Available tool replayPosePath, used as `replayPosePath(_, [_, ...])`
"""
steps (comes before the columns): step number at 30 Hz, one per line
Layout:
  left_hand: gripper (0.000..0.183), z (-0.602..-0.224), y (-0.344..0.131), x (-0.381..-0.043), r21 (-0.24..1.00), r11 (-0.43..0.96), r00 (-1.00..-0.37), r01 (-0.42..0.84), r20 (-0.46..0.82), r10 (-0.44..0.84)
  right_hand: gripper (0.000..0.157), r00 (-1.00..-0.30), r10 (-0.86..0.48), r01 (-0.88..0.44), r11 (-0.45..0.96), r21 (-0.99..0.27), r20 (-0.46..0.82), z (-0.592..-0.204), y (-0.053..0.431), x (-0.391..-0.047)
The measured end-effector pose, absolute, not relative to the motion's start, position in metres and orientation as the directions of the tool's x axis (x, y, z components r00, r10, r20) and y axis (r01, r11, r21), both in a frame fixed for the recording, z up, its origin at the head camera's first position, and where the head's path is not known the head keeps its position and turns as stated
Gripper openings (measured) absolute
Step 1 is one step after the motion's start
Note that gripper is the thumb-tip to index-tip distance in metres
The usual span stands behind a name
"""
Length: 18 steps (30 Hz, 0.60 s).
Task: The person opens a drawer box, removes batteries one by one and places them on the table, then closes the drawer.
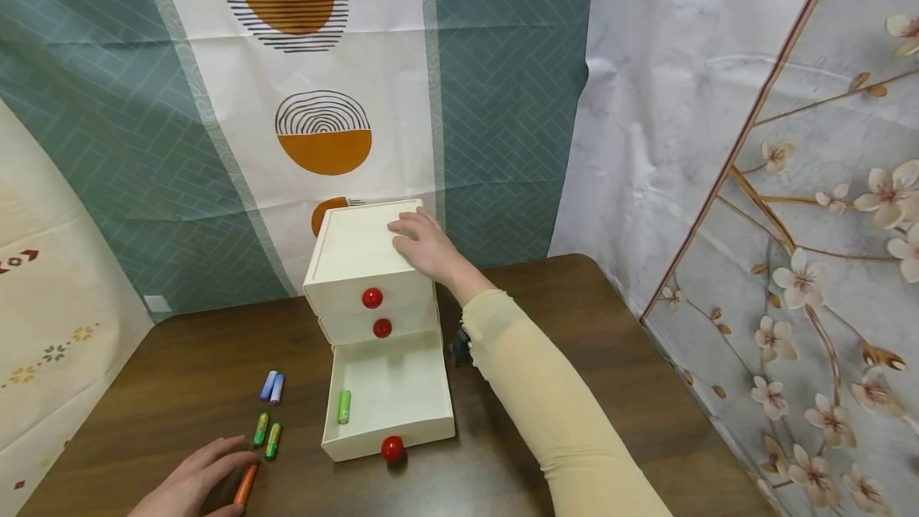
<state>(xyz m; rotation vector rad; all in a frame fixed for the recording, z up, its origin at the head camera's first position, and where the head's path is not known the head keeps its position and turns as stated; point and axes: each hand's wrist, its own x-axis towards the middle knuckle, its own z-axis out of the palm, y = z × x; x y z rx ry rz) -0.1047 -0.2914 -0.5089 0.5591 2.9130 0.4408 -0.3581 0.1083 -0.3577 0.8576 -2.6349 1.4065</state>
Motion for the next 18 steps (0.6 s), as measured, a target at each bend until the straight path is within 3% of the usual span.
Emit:
replayPosePath(9, [0.061, -0.503, -0.287, -0.103, 0.331, 0.894, -0.932, 0.303, -0.091, 0.35, 0.047, -0.848, -0.448, -0.484, 0.44, -0.757, 0.282, -0.356, 0.108, -0.357])
replayPosePath(18, [0.063, -0.501, -0.281, -0.093, 0.214, 0.894, -0.919, 0.393, 0.107, 0.378, 0.048, -0.848, -0.448, -0.488, 0.449, -0.749, 0.284, -0.358, 0.107, -0.358])
